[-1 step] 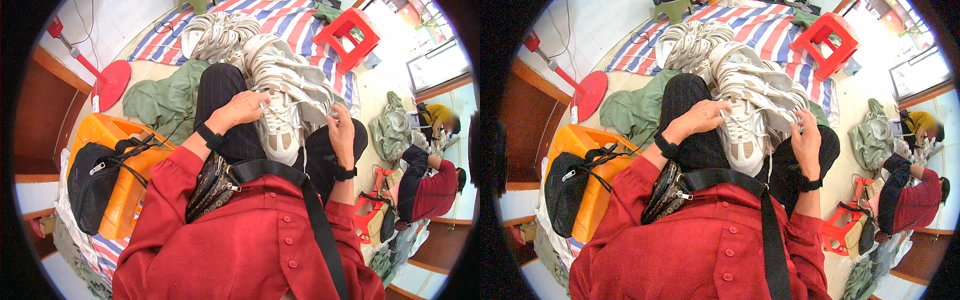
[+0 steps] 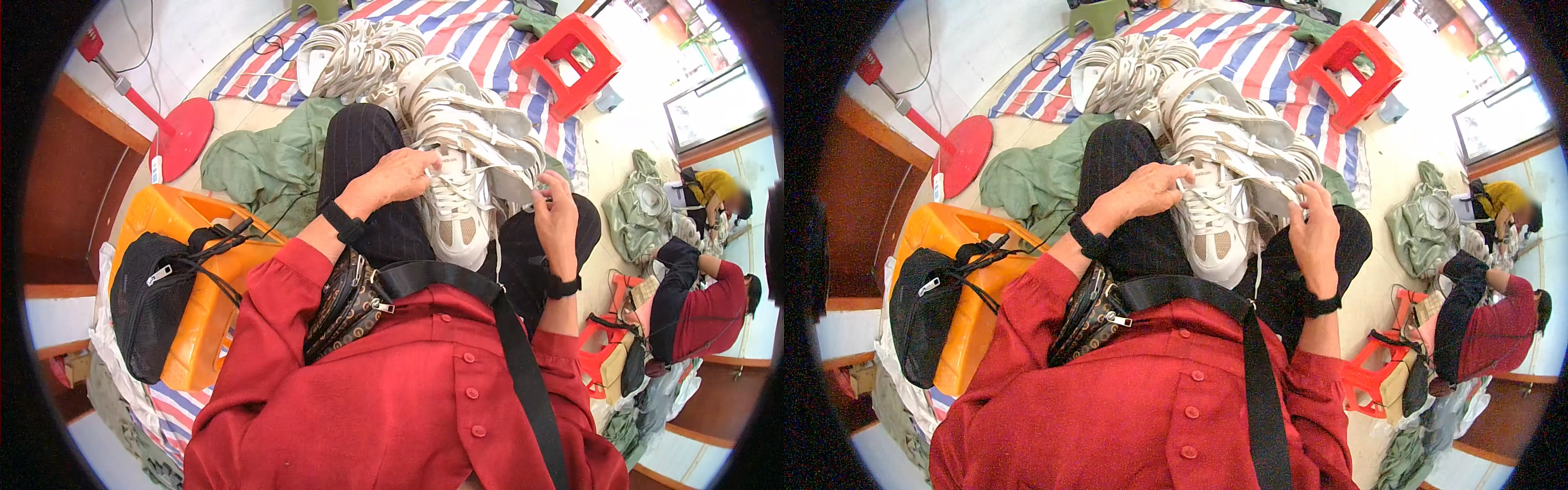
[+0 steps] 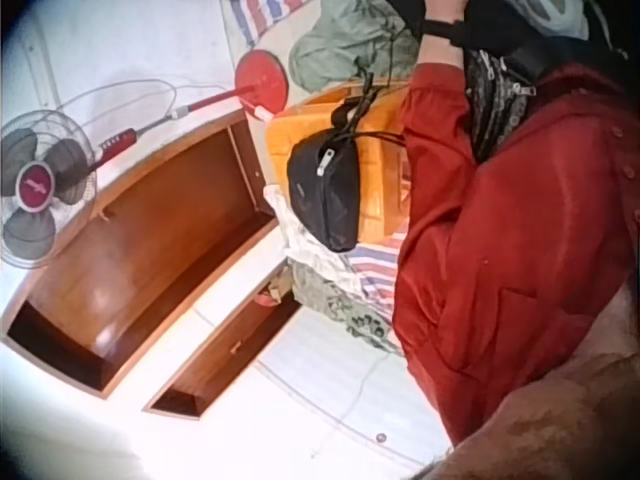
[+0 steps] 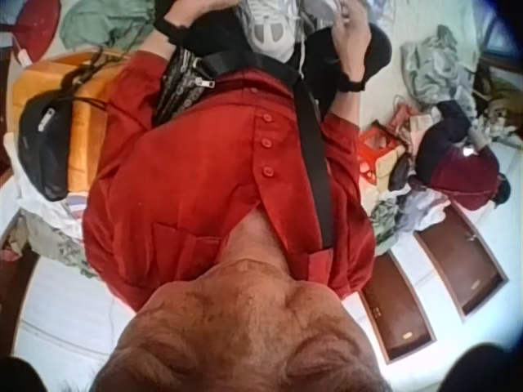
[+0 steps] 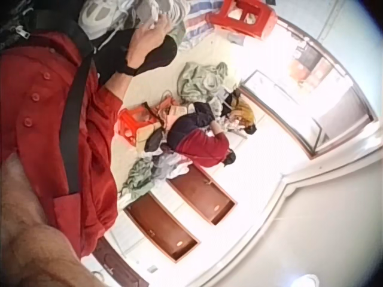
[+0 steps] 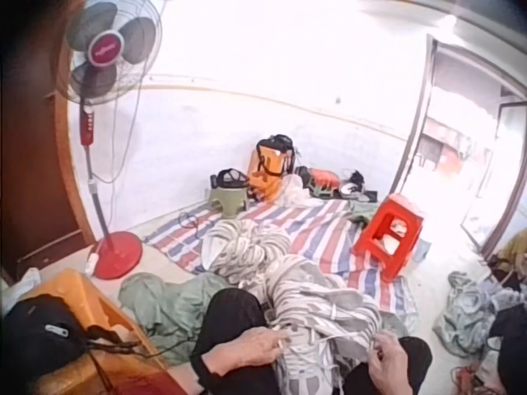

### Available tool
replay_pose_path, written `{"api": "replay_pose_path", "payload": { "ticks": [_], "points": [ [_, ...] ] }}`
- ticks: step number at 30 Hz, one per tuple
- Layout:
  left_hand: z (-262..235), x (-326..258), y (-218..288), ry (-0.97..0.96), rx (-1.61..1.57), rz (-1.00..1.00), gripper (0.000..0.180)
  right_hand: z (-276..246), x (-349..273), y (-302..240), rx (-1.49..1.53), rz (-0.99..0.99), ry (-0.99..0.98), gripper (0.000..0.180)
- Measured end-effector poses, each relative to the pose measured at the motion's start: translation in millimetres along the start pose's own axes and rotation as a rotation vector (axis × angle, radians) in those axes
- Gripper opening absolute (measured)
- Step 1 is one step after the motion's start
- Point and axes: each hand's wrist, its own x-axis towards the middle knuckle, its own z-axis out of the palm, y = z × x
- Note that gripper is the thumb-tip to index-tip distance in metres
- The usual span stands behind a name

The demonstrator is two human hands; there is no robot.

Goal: Lacing a pair of white sneakers while sitting in a workshop area.

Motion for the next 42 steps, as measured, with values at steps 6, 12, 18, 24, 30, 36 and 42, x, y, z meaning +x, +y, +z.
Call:
{"api": "replay_pose_path", "payload": {
  "ticks": [6,12,18,24,30,36,42],
  "points": [
    [3.0,3.4,-2.3,-0.050,0.023,-0.035,0.024,26.8,-6.9,-46.6,-0.064,-0.400,-0.230,0.022],
    [1.6,6.2,1.4,-0.076,0.025,-0.097,0.022,58.5,13.5,-32.3,-0.296,-0.515,-0.312,0.026],
    [-0.2,4.0,-0.5,-0.058,0.064,-0.088,0.023,63.6,23.1,-29.2,-0.280,-0.643,-0.303,0.016],
    [0.2,7.0,-0.8,-0.097,0.042,-0.109,0.023,60.4,20.9,-23.8,-0.204,-0.627,-0.361,0.015],
    [-1.4,6.1,3.2,-0.103,0.063,-0.121,0.021,47.7,10.7,-36.2,-0.402,-0.583,-0.577,0.014],
    [-2.4,4.9,7.1,-0.101,0.067,-0.144,0.020,13.0,-19.7,-44.2,-0.431,-0.563,-0.561,0.013],
    [-1.2,7.8,3.2,-0.097,0.102,-0.164,0.019,-81.1,-91.4,-37.7,-0.352,-0.108,-0.514,0.013]
  ]
}}
